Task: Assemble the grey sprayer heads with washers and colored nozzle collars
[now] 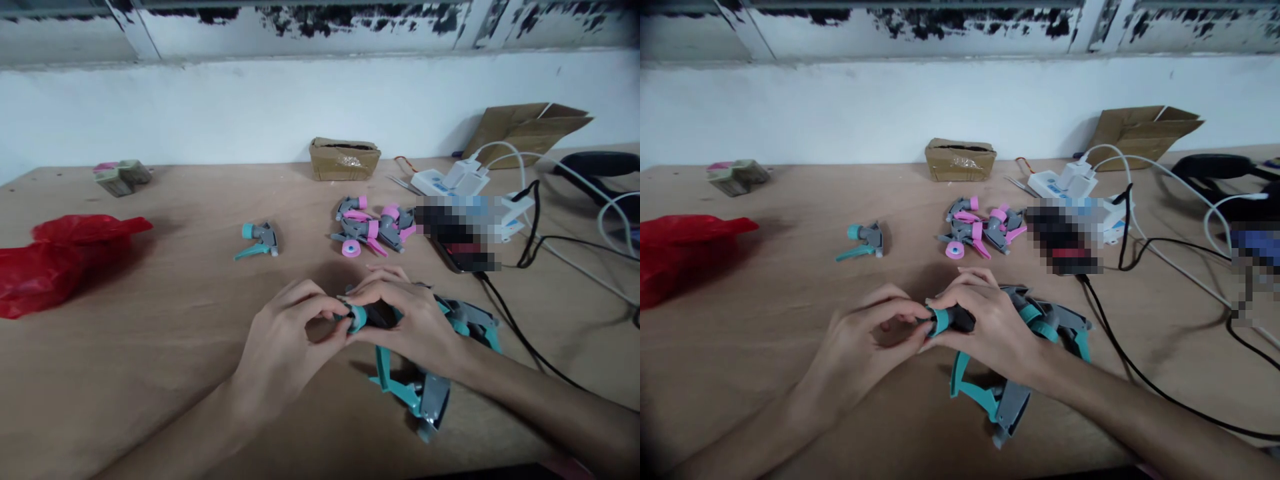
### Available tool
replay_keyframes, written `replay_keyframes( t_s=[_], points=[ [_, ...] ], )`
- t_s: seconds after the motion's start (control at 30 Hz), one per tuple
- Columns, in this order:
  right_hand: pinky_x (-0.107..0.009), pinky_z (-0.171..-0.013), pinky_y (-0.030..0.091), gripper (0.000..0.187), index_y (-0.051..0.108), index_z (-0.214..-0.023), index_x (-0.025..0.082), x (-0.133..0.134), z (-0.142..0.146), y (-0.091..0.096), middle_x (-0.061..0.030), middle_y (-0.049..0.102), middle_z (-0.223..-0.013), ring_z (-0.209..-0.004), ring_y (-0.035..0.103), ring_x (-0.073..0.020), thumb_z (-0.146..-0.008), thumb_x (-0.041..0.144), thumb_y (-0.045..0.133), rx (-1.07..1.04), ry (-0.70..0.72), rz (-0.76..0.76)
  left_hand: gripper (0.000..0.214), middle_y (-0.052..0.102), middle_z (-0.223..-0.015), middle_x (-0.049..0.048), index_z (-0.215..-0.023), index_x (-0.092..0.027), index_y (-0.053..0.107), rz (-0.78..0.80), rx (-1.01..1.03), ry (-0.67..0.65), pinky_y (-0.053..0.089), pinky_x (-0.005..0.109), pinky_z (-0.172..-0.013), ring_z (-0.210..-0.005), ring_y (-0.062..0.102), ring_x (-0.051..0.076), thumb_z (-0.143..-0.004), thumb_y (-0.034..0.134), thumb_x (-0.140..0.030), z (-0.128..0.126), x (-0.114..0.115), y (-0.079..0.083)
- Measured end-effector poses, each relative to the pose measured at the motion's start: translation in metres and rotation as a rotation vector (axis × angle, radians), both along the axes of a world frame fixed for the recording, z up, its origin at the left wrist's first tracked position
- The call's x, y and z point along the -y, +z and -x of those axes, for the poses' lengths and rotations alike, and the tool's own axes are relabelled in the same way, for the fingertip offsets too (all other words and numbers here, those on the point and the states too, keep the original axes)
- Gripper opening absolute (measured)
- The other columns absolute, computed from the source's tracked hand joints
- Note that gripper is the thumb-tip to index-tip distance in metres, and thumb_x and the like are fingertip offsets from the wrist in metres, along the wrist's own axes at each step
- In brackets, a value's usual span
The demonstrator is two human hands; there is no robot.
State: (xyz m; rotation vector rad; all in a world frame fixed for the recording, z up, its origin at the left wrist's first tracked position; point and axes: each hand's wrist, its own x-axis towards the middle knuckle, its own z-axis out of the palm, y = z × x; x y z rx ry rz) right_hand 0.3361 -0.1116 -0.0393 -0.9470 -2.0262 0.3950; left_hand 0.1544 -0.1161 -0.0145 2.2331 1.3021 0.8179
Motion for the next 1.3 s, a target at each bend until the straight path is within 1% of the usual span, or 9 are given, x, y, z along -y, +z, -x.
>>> replay_keyframes(
  t_s=[0.17,0.37,0.57,0.7,0.83,0.97,1.1,1.23,1.3],
  points=[
    [-0.044,-0.090,0.041,0.016,0.060,-0.088,0.022,0.003,0.001,0.000,-0.0017,0.069,-0.084,-0.083,0.062,-0.0190,-0.075,0.028,0.068,0.046,-0.043,-0.053,0.005,0.061,-0.077,0.0002,-0.075,-0.021,0.065,-0.044,-0.044,0.052,0.045,0.019,-0.052,-0.073,0.058,0.015,-0.073,0.061,-0.019,-0.004,0.005,-0.001],
    [-0.044,-0.092,0.040,0.017,0.060,-0.089,0.022,0.004,0.002,0.000,-0.0008,0.069,-0.085,-0.083,0.063,-0.0185,-0.075,0.027,0.069,0.063,-0.035,-0.073,0.006,0.057,-0.068,-0.0011,-0.069,-0.019,0.062,0.037,-0.013,0.105,0.039,0.020,-0.048,-0.064,0.054,0.013,-0.075,0.061,-0.020,-0.007,0.006,-0.003],
    [-0.042,-0.087,0.043,0.028,0.061,-0.089,0.023,0.002,-0.001,-0.002,0.0005,0.069,-0.083,-0.081,0.063,-0.0195,-0.068,0.038,0.073,-0.008,-0.108,0.056,0.013,0.055,-0.071,-0.0010,-0.082,-0.018,0.066,0.128,0.196,-0.046,0.042,0.020,-0.052,-0.059,0.051,0.009,-0.085,0.054,-0.023,-0.001,0.000,-0.008],
    [-0.040,-0.080,0.046,0.027,0.060,-0.088,0.024,0.002,-0.004,0.001,0.0000,0.068,-0.082,-0.086,0.062,-0.0222,-0.070,0.041,0.070,-0.023,-0.147,0.107,0.018,0.055,-0.090,0.0018,-0.100,-0.021,0.063,0.035,0.254,-0.114,0.047,0.021,-0.063,-0.074,0.055,0.010,-0.083,0.058,-0.023,0.000,0.001,-0.010],
    [-0.047,-0.096,0.033,0.025,0.055,-0.092,0.024,0.000,-0.005,0.001,0.0001,0.068,-0.086,-0.083,0.063,-0.0205,-0.076,0.040,0.066,0.067,-0.120,-0.021,0.042,0.054,-0.105,0.0034,-0.113,-0.021,0.052,0.121,0.290,-0.083,0.050,0.026,-0.077,-0.089,0.057,0.014,-0.074,0.068,-0.024,-0.004,0.005,-0.017],
    [-0.046,-0.098,0.027,0.030,0.052,-0.094,0.022,-0.001,-0.001,-0.001,-0.0007,0.067,-0.088,-0.085,0.062,-0.0205,-0.077,0.043,0.064,0.179,-0.134,-0.095,0.031,0.058,-0.097,0.0013,-0.108,-0.022,0.055,0.210,0.309,-0.078,0.052,0.024,-0.069,-0.081,0.060,0.013,-0.078,0.064,-0.027,-0.008,0.006,-0.020],
    [-0.046,-0.100,0.025,0.027,0.052,-0.093,0.021,0.000,0.003,0.002,-0.0012,0.067,-0.089,-0.087,0.061,-0.0203,-0.080,0.043,0.060,0.241,-0.136,-0.109,0.023,0.062,-0.090,-0.0001,-0.100,-0.022,0.060,0.117,0.258,-0.029,0.051,0.024,-0.067,-0.079,0.060,0.013,-0.079,0.064,-0.028,-0.007,0.004,-0.019],
    [-0.047,-0.104,0.023,0.052,0.047,-0.106,0.019,-0.001,0.000,0.007,-0.0058,0.064,-0.103,-0.102,0.057,-0.0240,-0.070,0.052,0.067,0.243,-0.132,-0.089,0.023,0.064,-0.089,0.0005,-0.098,-0.023,0.061,-0.012,0.184,0.032,0.051,0.026,-0.066,-0.076,0.061,0.015,-0.076,0.065,-0.029,0.002,-0.007,-0.015],
    [-0.047,-0.103,0.027,0.057,0.046,-0.109,0.019,-0.002,-0.005,0.010,-0.0074,0.063,-0.108,-0.108,0.055,-0.0255,-0.070,0.056,0.064,0.237,-0.163,-0.075,0.021,0.065,-0.090,0.0009,-0.096,-0.023,0.061,-0.055,0.144,0.133,0.050,0.025,-0.062,-0.071,0.062,0.014,-0.078,0.062,-0.033,0.012,-0.020,-0.014]
  ],
)
